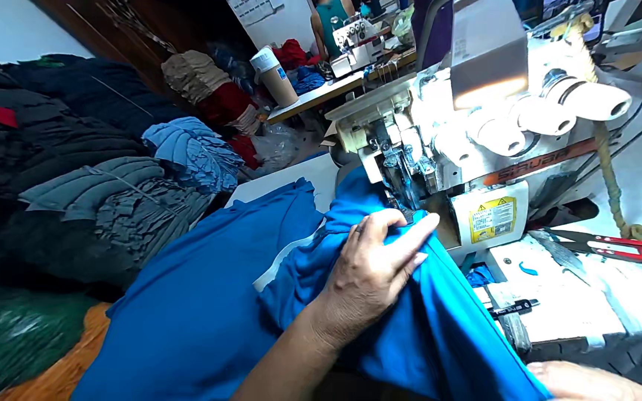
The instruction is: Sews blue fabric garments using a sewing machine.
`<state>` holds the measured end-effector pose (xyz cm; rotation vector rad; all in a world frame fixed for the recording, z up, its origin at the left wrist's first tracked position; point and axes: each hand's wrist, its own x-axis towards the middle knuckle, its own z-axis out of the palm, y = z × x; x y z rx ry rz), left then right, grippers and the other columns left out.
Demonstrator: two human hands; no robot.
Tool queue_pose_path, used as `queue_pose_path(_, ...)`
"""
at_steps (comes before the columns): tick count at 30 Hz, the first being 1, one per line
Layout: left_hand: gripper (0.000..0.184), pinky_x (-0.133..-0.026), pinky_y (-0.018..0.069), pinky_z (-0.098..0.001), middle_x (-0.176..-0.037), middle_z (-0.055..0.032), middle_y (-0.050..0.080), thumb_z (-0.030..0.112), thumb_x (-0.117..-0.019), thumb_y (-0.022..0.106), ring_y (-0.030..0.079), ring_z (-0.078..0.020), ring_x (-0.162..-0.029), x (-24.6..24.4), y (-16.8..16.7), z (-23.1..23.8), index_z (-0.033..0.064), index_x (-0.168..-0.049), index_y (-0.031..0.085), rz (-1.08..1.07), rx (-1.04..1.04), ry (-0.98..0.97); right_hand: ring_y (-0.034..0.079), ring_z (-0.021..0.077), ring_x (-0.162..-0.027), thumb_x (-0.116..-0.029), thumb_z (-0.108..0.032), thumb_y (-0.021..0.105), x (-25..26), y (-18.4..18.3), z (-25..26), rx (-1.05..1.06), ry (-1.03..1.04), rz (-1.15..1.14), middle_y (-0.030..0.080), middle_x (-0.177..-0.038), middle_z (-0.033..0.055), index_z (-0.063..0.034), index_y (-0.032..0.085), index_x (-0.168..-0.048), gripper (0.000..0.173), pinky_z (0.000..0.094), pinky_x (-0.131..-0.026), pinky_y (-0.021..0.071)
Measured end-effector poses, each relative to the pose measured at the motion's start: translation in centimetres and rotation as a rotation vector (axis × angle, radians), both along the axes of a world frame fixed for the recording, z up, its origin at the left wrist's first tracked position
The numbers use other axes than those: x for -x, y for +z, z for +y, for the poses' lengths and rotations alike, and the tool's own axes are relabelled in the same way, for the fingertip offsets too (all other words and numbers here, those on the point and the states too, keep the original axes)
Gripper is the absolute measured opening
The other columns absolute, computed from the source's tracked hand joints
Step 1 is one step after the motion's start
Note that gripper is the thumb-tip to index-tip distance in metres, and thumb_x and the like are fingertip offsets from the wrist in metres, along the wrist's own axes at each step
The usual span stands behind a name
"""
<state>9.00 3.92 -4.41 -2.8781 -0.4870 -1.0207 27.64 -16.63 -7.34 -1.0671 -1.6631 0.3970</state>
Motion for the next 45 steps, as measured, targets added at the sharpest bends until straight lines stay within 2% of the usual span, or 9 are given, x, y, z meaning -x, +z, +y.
queue_pose_path(6,0.033,-0.100,0.0491,-0.0319,-0.119,-0.0185,0.064,0.019,-0.0940,0.068,0.062,-0.0222,-0.114,1.4,1.3,4.1,-0.0040,-0.117,0.066,0.017,0.185,-0.026,0.070,0.0160,-0.100,-0.1019,-0.003,0.057,-1.5,0.5,0.8,-0.011,-0.093,-0.049,0.074,-0.096,0.0210,0.0021,0.070,-0.099,0.014,0.0216,-0.092,0.0514)
queue_pose_path(16,0.045,-0.102,0.0415,-0.0671,-0.122,-0.0296,0.065,0.034,-0.0929,0.070,0.062,-0.0474,-0.118,1.4,2.9,8.7,-0.0068,-0.111,0.068,0.142,-0.140,0.165,0.073,0.0217,-0.095,-0.1008,-0.002,0.057,2.3,0.0,2.8,-0.047,-0.060,-0.210,0.075,-0.097,0.0163,-0.0029,0.073,-0.097,0.017,0.0282,-0.086,0.0566)
queue_pose_path(19,0.016,-0.091,0.0519,-0.0488,-0.108,-0.0197,0.068,0.010,-0.0971,0.064,0.067,-0.0317,-0.103,1.0,3.1,4.3,-0.0033,-0.104,0.070,-0.018,-0.033,0.243,0.073,0.0210,-0.094,-0.0998,-0.001,0.057,2.9,-0.5,2.9,-0.059,-0.100,-0.232,0.076,-0.097,0.0142,-0.0047,0.073,-0.096,0.017,0.0275,-0.084,0.0568)
queue_pose_path(22,0.018,-0.076,0.0551,-0.0288,-0.093,-0.0065,0.069,0.019,-0.0968,0.063,0.067,-0.0143,-0.087,1.9,1.5,-0.1,0.0056,-0.099,0.075,-0.076,0.083,0.328,0.074,0.0237,-0.097,-0.1017,-0.003,0.056,1.7,-0.7,2.3,-0.038,-0.127,-0.187,0.076,-0.097,0.0159,-0.0047,0.072,-0.100,0.016,0.0303,-0.087,0.0562)
queue_pose_path(28,0.032,-0.094,0.0537,-0.0392,-0.113,-0.0088,0.073,0.030,-0.1024,0.055,0.068,-0.0202,-0.110,3.7,0.2,-2.5,0.0060,-0.107,0.076,-0.110,0.009,0.286,0.072,0.0185,-0.095,-0.1014,-0.003,0.057,0.8,0.1,2.4,-0.060,-0.087,-0.232,0.075,-0.095,0.0161,-0.0031,0.073,-0.097,0.016,0.0231,-0.085,0.0535)
queue_pose_path(32,0.068,-0.121,0.0292,-0.0303,-0.157,0.0114,0.038,0.072,-0.0947,0.048,0.032,-0.0037,-0.147,1.3,-2.8,-7.0,0.0304,-0.147,0.040,-0.266,0.109,0.013,0.072,0.0172,-0.098,-0.1008,-0.003,0.058,2.7,0.9,3.3,-0.137,-0.123,-0.206,0.075,-0.098,0.0146,-0.0048,0.072,-0.096,0.015,0.0225,-0.088,0.0536)
queue_pose_path(34,0.068,-0.125,0.0215,-0.0386,-0.162,0.0045,0.033,0.058,-0.0980,0.055,0.027,-0.0101,-0.152,0.2,-5.5,-7.1,0.0269,-0.154,0.030,-0.286,-0.011,0.026,0.072,0.0171,-0.097,-0.1006,-0.004,0.058,3.4,1.4,3.9,-0.187,-0.144,-0.201,0.075,-0.097,0.0131,-0.0061,0.071,-0.096,0.014,0.0228,-0.087,0.0541)
queue_pose_path(40,0.016,-0.098,0.0502,-0.0252,-0.107,0.0005,0.071,0.019,-0.1036,0.054,0.065,-0.0091,-0.108,1.5,-3.3,-5.2,0.0141,-0.107,0.069,-0.328,-0.075,-0.014,0.070,0.0168,-0.095,-0.1017,-0.006,0.057,1.9,2.3,3.8,-0.198,-0.159,-0.315,0.075,-0.098,0.0118,-0.0091,0.071,-0.097,0.015,0.0237,-0.082,0.0528)
queue_pose_path(45,0.019,-0.094,0.0492,-0.0253,-0.106,-0.0029,0.073,0.017,-0.1057,0.052,0.066,-0.0127,-0.104,0.3,-2.4,-6.6,0.0145,-0.110,0.070,-0.176,-0.152,-0.106,0.069,0.0183,-0.095,-0.1014,-0.009,0.060,-3.8,3.2,2.1,-0.018,-0.135,-0.352,0.074,-0.098,0.0164,-0.0052,0.074,-0.100,0.015,0.0260,-0.084,0.0545)
